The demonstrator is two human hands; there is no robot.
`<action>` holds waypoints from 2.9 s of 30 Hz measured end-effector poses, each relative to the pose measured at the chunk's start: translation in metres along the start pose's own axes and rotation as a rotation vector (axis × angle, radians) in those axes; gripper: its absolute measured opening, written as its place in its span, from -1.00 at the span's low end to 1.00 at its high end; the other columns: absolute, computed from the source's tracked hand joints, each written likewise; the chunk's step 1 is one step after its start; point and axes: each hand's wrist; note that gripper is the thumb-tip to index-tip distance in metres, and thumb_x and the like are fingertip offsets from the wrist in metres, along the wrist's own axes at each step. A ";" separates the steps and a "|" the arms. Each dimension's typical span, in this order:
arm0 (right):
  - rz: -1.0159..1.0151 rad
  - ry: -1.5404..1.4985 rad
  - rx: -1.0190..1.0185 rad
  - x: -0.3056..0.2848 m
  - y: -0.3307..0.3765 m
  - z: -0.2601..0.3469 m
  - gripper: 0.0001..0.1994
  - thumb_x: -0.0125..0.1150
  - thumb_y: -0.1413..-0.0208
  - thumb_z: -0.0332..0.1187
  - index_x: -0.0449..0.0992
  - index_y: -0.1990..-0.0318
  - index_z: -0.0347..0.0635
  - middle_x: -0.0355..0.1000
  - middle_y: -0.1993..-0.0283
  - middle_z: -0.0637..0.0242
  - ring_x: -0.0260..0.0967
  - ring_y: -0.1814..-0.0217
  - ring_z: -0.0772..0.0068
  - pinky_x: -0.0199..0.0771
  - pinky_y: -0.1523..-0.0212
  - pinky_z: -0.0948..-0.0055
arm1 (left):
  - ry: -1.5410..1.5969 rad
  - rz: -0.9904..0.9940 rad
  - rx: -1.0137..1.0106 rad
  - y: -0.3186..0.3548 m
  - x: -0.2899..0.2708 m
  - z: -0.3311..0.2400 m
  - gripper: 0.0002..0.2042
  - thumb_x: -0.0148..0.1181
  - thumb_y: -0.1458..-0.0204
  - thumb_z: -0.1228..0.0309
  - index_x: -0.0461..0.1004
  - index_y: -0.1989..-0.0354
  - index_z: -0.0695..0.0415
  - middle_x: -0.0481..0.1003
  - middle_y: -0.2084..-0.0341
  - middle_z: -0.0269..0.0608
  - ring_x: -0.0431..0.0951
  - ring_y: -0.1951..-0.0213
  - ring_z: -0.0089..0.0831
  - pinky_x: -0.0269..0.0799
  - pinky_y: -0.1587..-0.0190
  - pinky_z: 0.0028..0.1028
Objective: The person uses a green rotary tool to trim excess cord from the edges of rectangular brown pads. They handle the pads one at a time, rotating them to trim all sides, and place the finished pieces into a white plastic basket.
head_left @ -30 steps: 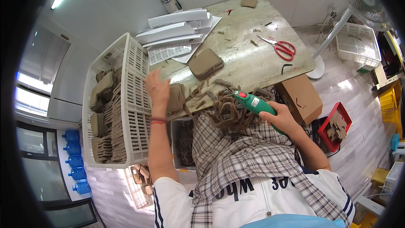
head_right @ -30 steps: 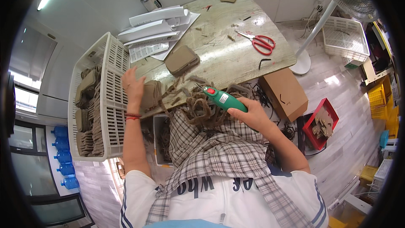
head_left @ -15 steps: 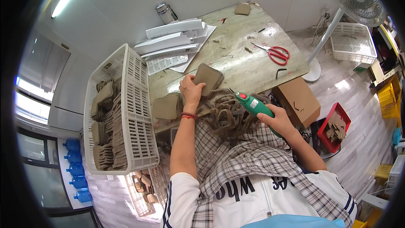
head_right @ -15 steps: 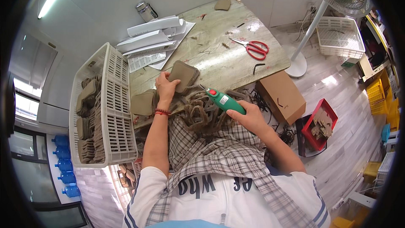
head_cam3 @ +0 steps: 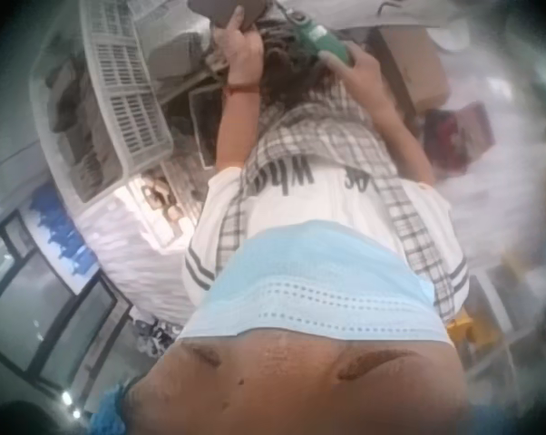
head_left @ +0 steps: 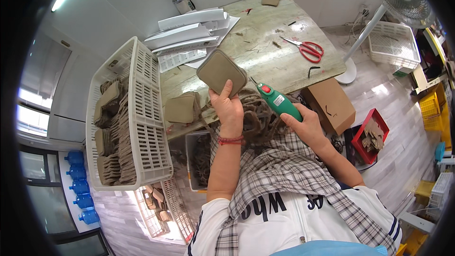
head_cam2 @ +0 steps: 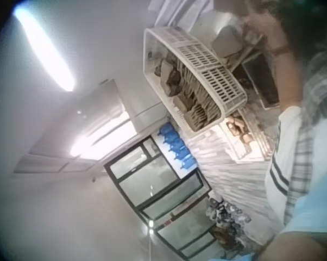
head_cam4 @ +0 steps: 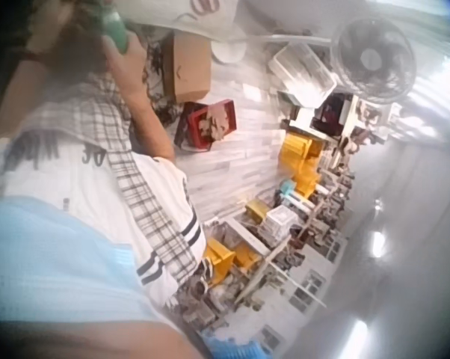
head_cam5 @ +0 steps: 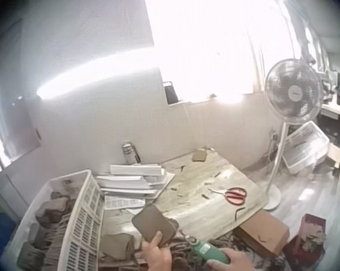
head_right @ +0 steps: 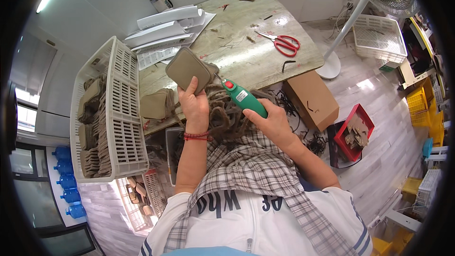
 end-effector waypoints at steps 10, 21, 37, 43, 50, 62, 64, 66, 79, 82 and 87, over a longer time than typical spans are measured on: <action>-0.025 0.003 -0.026 0.001 0.003 0.004 -0.61 0.33 -0.06 -0.20 0.49 0.08 -0.31 0.44 0.51 0.36 0.37 0.55 0.64 0.37 0.51 0.56 | 0.098 0.071 -0.025 0.007 0.009 0.015 -0.52 0.12 -0.02 0.76 0.30 -0.12 0.10 0.44 0.02 -0.26 0.48 0.01 -0.37 0.46 -0.07 -0.36; -0.013 -0.079 0.005 -0.003 0.002 0.010 -0.62 0.33 -0.07 -0.22 0.49 0.07 -0.31 0.44 0.47 0.40 0.36 0.54 0.68 0.36 0.52 0.61 | 0.078 0.129 -0.080 0.026 0.016 0.014 -0.53 0.10 -0.03 0.76 0.28 -0.13 0.10 0.43 0.01 -0.24 0.47 -0.01 -0.34 0.46 -0.07 -0.33; -0.051 -0.085 -0.029 -0.006 -0.004 0.019 -0.62 0.34 -0.06 -0.24 0.49 0.07 -0.34 0.45 0.45 0.40 0.33 0.53 0.70 0.36 0.52 0.62 | -0.015 0.188 -0.202 0.053 0.000 0.018 -0.56 0.08 -0.03 0.76 0.29 -0.09 0.16 0.45 0.01 -0.18 0.49 0.00 -0.32 0.46 -0.06 -0.35; -0.022 -0.096 -0.035 -0.015 -0.005 0.024 -0.63 0.33 -0.07 -0.23 0.50 0.09 -0.34 0.43 0.45 0.40 0.34 0.51 0.70 0.36 0.49 0.63 | -0.098 0.244 -0.259 0.057 -0.013 0.010 -0.56 0.10 0.00 0.78 0.32 -0.08 0.17 0.49 0.07 -0.19 0.53 0.07 -0.38 0.51 0.03 -0.38; 0.123 -0.003 0.003 -0.046 -0.001 0.021 -0.63 0.33 -0.05 -0.21 0.50 0.09 -0.31 0.46 0.43 0.37 0.36 0.45 0.66 0.36 0.42 0.59 | -0.332 0.426 -0.409 0.030 -0.030 -0.039 -0.52 0.10 0.09 0.80 0.36 -0.07 0.21 0.51 0.07 -0.23 0.52 0.04 -0.43 0.44 -0.02 -0.45; 0.203 0.254 -0.121 -0.052 0.009 0.022 -0.53 0.40 0.03 -0.17 0.48 0.05 -0.31 0.52 0.36 0.18 0.49 0.36 0.48 0.47 0.29 0.49 | -0.659 0.568 -0.617 0.013 -0.038 -0.073 -0.37 0.11 0.19 0.80 0.30 -0.20 0.25 0.49 0.02 -0.22 0.50 0.02 -0.49 0.40 -0.04 -0.49; 0.194 0.239 -0.125 -0.048 0.009 0.020 -0.54 0.39 0.02 -0.19 0.48 0.04 -0.31 0.51 0.38 0.22 0.46 0.38 0.52 0.45 0.31 0.51 | -0.663 0.568 -0.654 0.017 -0.035 -0.072 -0.35 0.09 0.18 0.80 0.27 -0.22 0.25 0.48 0.00 -0.22 0.49 0.01 -0.48 0.39 -0.06 -0.50; 0.179 0.233 -0.154 -0.042 0.008 0.016 -0.57 0.36 0.00 -0.22 0.47 0.04 -0.31 0.48 0.40 0.31 0.40 0.40 0.60 0.41 0.34 0.54 | -0.668 0.577 -0.678 0.021 -0.034 -0.069 -0.34 0.08 0.18 0.80 0.25 -0.24 0.24 0.48 -0.01 -0.22 0.49 -0.01 -0.48 0.38 -0.07 -0.50; 0.301 0.064 0.090 -0.040 -0.001 0.015 -0.60 0.35 -0.02 -0.21 0.50 0.09 -0.33 0.49 0.43 0.32 0.39 0.49 0.64 0.40 0.43 0.59 | -0.969 0.721 -0.811 0.010 -0.032 -0.088 -0.47 0.15 0.17 0.74 0.37 -0.09 0.23 0.50 0.13 -0.31 0.48 0.11 -0.57 0.39 0.03 -0.55; 0.339 0.039 0.133 -0.044 0.000 0.013 -0.62 0.31 -0.04 -0.28 0.47 0.06 -0.36 0.42 0.43 0.39 0.33 0.51 0.66 0.37 0.47 0.60 | -1.065 0.690 -0.706 -0.002 -0.037 -0.098 -0.60 0.20 0.16 0.70 0.44 0.05 0.21 0.51 0.27 -0.37 0.49 0.23 -0.61 0.42 0.13 -0.58; 0.357 0.014 0.166 -0.046 0.001 0.010 -0.64 0.31 -0.04 -0.29 0.48 0.08 -0.36 0.42 0.44 0.39 0.33 0.51 0.66 0.36 0.47 0.60 | -0.856 0.474 -0.450 -0.002 -0.041 -0.100 -0.76 0.28 0.05 0.59 0.53 0.16 0.26 0.58 0.35 -0.28 0.55 0.35 -0.58 0.47 0.24 -0.57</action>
Point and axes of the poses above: each hand's wrist, its own y-axis away from the middle knuckle, its own x-axis out of the palm, z = x × y
